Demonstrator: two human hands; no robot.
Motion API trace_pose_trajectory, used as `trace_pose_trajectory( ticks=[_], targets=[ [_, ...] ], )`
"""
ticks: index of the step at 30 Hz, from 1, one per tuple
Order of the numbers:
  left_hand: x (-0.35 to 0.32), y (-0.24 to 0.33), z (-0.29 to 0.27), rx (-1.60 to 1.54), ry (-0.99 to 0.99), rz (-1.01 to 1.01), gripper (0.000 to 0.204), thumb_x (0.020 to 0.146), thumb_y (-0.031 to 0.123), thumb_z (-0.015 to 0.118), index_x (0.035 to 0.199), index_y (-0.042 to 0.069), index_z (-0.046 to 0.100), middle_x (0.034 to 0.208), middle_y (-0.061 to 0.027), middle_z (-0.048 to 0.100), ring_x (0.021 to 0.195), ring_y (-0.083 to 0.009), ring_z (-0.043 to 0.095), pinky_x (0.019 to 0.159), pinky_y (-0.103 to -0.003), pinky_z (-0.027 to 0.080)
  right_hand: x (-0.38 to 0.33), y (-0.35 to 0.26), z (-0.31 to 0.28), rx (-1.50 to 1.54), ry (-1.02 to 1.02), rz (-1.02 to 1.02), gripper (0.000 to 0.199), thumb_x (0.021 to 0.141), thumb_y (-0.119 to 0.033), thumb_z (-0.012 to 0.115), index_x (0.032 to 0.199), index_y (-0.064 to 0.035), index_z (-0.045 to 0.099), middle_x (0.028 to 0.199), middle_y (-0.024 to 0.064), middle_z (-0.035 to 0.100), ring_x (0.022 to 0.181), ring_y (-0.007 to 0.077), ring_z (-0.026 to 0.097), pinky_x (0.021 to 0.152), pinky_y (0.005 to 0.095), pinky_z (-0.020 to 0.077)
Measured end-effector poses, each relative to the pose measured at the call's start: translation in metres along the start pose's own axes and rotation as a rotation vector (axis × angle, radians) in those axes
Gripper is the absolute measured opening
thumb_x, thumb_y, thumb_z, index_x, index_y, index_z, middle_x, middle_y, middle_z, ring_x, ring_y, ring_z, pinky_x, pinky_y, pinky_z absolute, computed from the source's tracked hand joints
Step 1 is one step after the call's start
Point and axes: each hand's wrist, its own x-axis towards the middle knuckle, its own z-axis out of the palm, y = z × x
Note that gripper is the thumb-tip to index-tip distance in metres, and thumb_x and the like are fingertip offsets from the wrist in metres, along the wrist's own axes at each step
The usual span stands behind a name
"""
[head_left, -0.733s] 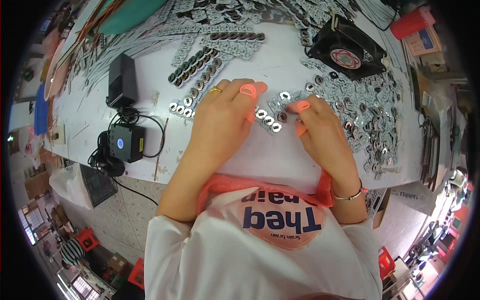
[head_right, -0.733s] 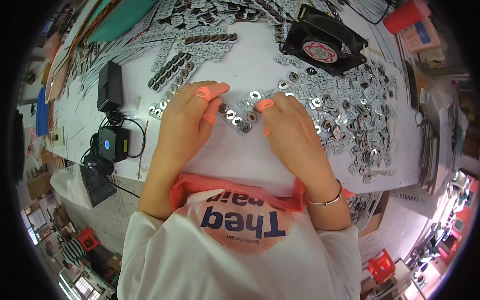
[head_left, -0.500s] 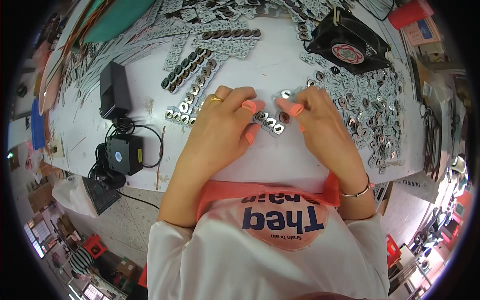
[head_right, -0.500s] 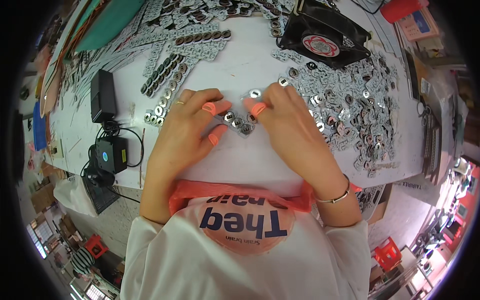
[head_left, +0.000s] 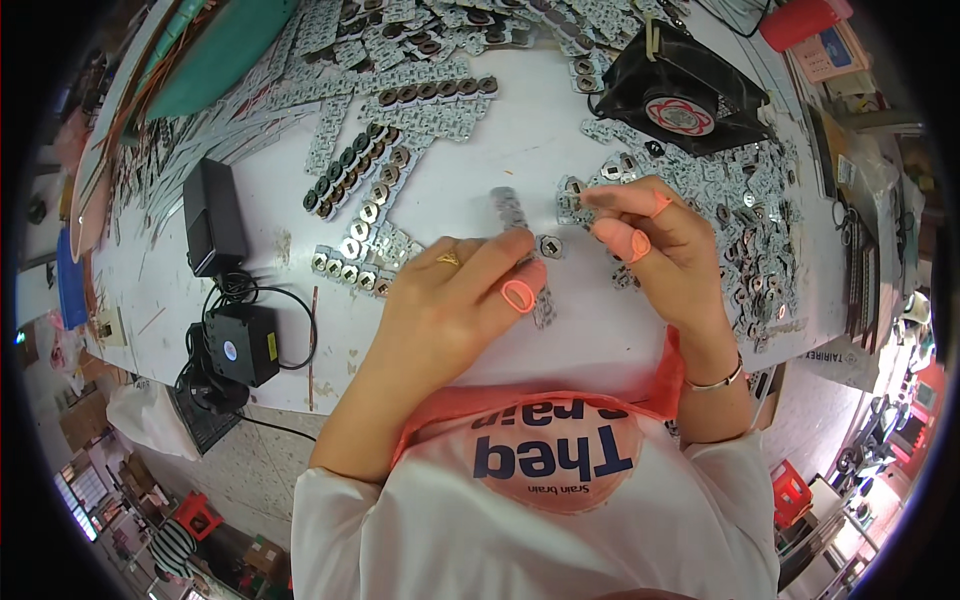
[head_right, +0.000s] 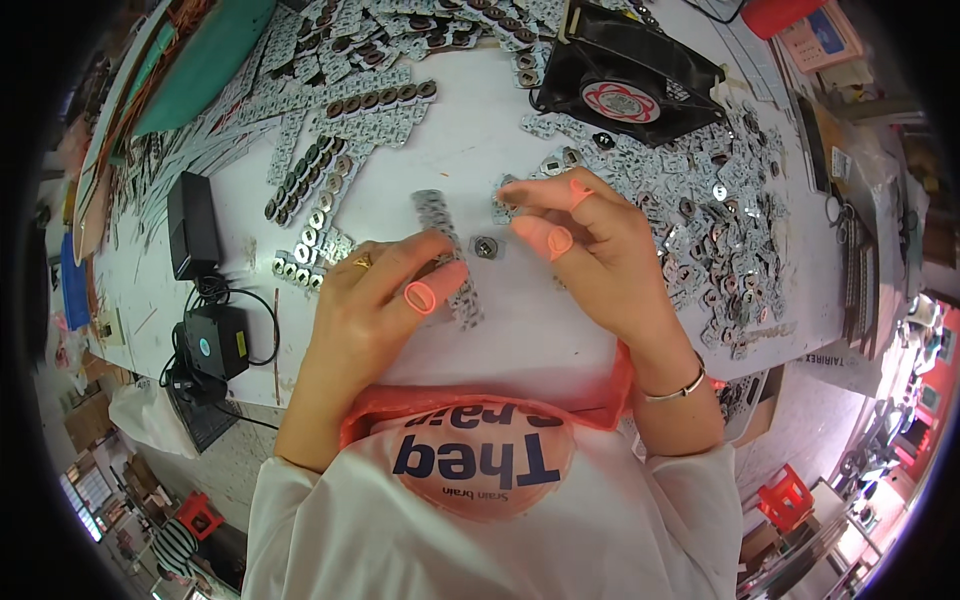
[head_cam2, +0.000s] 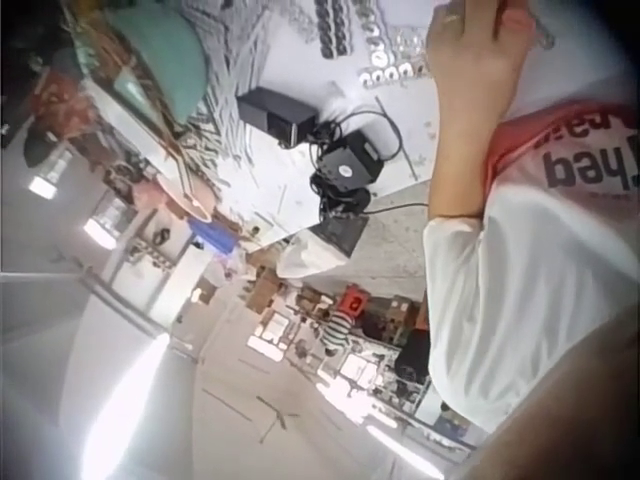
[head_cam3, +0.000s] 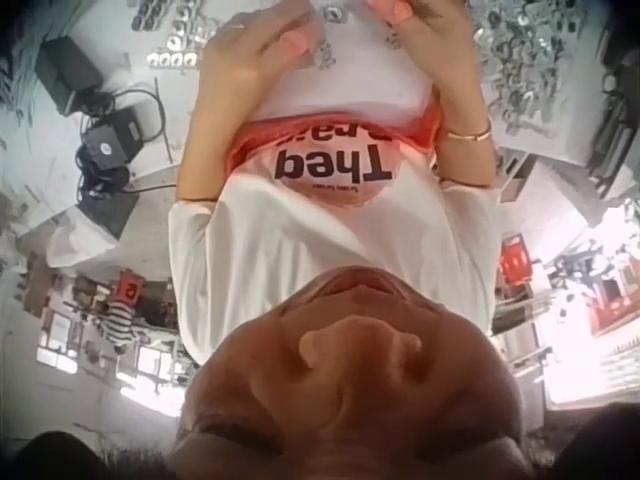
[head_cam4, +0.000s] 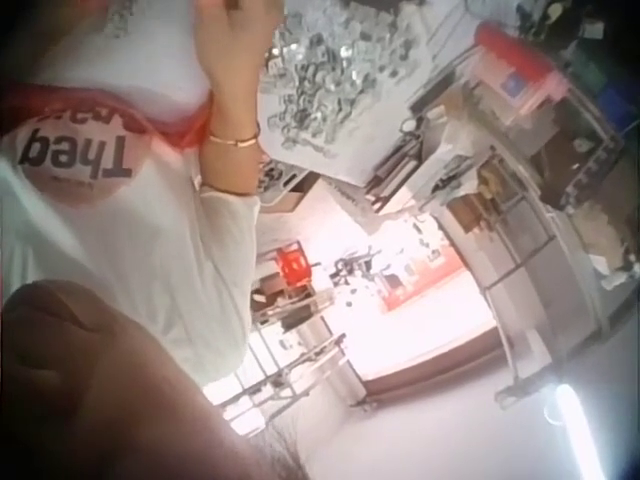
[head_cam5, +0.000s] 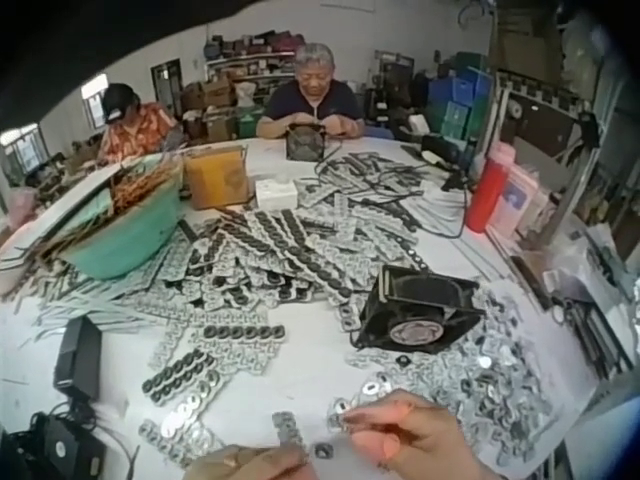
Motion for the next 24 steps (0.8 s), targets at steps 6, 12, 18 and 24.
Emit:
trace_pose_trajectory(
  ticks=[6, 12, 18, 24],
  targets=[
    [0.002, 0.001, 0.011, -0.644, 0.072, -0.067, 0.034, 0.081, 0.004, 0.065, 0.113, 0.008, 0.055, 0.102, -0.0103, 0.062, 0.081, -0.021, 0.062, 0.067, -0.028, 0.051, 0.002, -0.003, 0.006, 0.371, 0.107, 0.089, 0.024, 0.085, -0.003, 0.063, 0.109, 0.0002, 0.061, 0.09, 0.0026, 0.059, 0.077, 0.0081, 0.055, 0.066, 0.021, 0.0457],
    [0.019, 0.016, 0.018, -1.076, 0.202, -0.648, 0.055, 0.08, -0.004, 0.065, 0.129, 0.003, 0.042, 0.107, -0.0101, 0.059, 0.09, -0.0138, 0.058, 0.079, -0.027, 0.048, -0.002, -0.009, 0.005, 0.416, 0.129, 0.048, 0.026, 0.084, -0.001, 0.064, 0.109, 0.0004, 0.06, 0.094, 0.0042, 0.061, 0.084, 0.0101, 0.058, 0.072, 0.0233, 0.0486],
    [0.009, 0.01, 0.012, -1.177, -0.018, -0.627, 0.039, 0.087, -0.001, 0.056, 0.125, 0.003, 0.049, 0.12, -0.0102, 0.056, 0.094, -0.0124, 0.059, 0.078, -0.026, 0.049, -0.005, -0.008, 0.001, 0.313, 0.082, 0.043, 0.021, 0.083, 0.0, 0.064, 0.104, 0.0006, 0.062, 0.094, 0.0053, 0.062, 0.082, 0.0113, 0.059, 0.071, 0.0237, 0.0491],
    [0.006, 0.006, 0.012, -0.942, -0.022, -0.491, 0.032, 0.085, 0.003, 0.057, 0.118, 0.0, 0.054, 0.104, -0.0099, 0.063, 0.077, -0.0101, 0.06, 0.066, -0.024, 0.05, -0.007, -0.009, 0.005, 0.316, 0.067, -0.007, 0.015, 0.081, 0.002, 0.065, 0.097, 0.0027, 0.063, 0.093, 0.0075, 0.063, 0.077, 0.0119, 0.06, 0.069, 0.0238, 0.0489]
  ],
)
